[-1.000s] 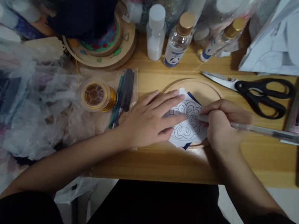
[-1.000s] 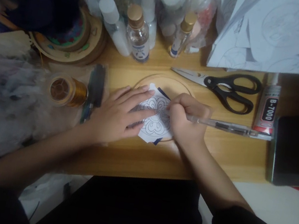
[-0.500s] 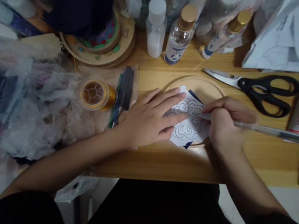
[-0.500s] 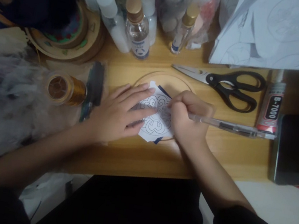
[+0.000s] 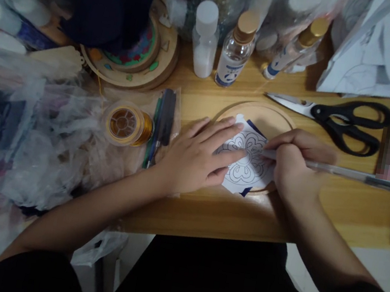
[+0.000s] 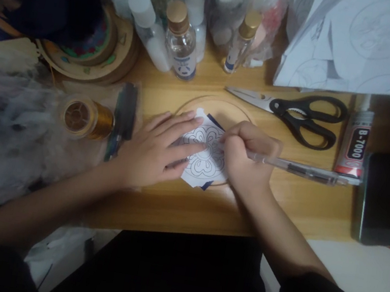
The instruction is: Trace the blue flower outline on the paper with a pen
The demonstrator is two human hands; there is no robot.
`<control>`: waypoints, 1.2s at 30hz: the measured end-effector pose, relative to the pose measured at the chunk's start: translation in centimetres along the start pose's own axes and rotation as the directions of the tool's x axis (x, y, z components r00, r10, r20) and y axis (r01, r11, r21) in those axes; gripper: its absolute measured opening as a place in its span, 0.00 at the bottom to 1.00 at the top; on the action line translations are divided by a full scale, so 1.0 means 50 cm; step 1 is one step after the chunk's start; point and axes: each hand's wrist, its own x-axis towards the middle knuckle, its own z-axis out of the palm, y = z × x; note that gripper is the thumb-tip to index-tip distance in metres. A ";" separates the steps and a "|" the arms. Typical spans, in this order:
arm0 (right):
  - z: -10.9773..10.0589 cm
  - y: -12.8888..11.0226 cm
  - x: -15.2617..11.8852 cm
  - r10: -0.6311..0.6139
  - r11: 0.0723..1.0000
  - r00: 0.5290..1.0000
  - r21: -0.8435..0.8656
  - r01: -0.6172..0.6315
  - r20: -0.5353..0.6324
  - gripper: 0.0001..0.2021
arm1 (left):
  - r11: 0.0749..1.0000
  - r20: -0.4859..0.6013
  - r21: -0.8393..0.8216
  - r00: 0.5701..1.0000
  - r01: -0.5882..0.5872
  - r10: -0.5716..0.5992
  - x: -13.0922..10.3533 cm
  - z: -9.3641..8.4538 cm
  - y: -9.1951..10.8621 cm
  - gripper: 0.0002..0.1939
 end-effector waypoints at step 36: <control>0.003 0.003 0.002 -0.046 0.996 0.999 0.076 0.048 -0.019 0.12 | 1.000 -0.048 0.001 0.999 -0.015 0.016 -0.001 0.009 -0.001 0.16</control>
